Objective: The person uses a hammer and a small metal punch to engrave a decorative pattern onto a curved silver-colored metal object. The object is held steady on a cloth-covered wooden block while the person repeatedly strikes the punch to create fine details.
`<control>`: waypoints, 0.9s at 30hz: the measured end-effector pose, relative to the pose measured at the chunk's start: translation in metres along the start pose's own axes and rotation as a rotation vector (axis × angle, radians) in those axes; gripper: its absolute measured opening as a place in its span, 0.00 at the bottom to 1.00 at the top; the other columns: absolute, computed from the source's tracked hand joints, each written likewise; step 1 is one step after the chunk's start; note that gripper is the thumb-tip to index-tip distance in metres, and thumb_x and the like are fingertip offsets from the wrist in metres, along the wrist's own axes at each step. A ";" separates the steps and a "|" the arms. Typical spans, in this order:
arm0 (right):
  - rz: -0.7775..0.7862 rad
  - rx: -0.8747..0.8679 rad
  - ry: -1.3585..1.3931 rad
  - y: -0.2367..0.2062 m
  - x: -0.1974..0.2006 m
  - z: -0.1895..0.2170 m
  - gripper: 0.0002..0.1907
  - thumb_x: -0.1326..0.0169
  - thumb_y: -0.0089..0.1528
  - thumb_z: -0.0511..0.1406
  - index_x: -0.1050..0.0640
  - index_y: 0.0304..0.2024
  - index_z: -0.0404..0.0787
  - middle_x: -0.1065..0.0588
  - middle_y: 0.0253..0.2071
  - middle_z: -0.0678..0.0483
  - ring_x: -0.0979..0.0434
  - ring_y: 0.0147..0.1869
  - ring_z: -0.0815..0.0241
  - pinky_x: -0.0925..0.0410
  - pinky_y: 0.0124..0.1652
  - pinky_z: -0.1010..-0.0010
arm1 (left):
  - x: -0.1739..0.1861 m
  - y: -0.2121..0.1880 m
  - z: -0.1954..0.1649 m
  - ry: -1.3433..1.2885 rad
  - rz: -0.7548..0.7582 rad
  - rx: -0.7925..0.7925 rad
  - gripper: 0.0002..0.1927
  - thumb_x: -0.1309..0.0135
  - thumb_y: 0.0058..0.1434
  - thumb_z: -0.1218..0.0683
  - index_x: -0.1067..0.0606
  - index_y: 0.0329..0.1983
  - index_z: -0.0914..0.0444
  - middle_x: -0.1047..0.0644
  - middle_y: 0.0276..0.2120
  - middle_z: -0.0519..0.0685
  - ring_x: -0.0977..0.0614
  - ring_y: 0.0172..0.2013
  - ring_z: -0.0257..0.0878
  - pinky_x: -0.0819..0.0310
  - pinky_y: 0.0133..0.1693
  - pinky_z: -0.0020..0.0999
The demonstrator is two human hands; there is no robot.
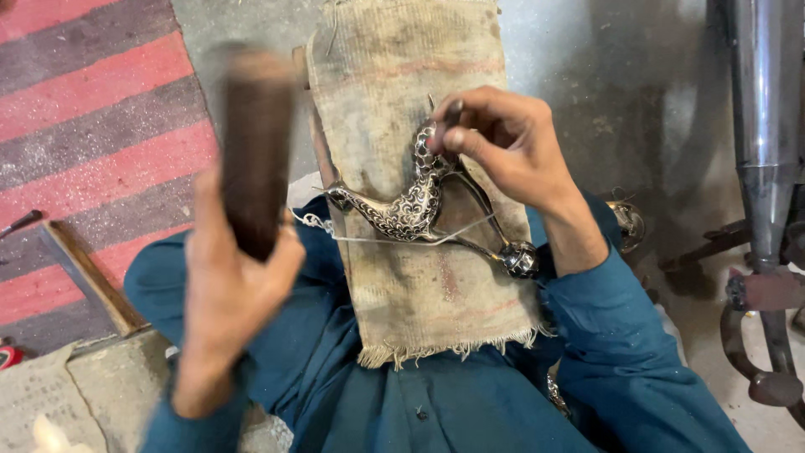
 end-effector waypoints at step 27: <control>0.188 0.311 -0.285 -0.009 0.000 -0.004 0.14 0.35 0.65 0.27 0.21 0.52 0.34 0.17 0.40 0.50 0.13 0.46 0.61 0.19 0.45 0.73 | -0.026 -0.007 -0.026 0.564 0.050 -0.116 0.40 0.39 0.56 0.66 0.37 0.72 0.56 0.24 0.50 0.62 0.20 0.51 0.62 0.25 0.51 0.51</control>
Point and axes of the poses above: each hand's wrist, its own y-axis towards the middle knuckle, its own x-axis out of the back of the hand, z = x × y, the point moved 8 cm from there along y, towards the middle knuckle
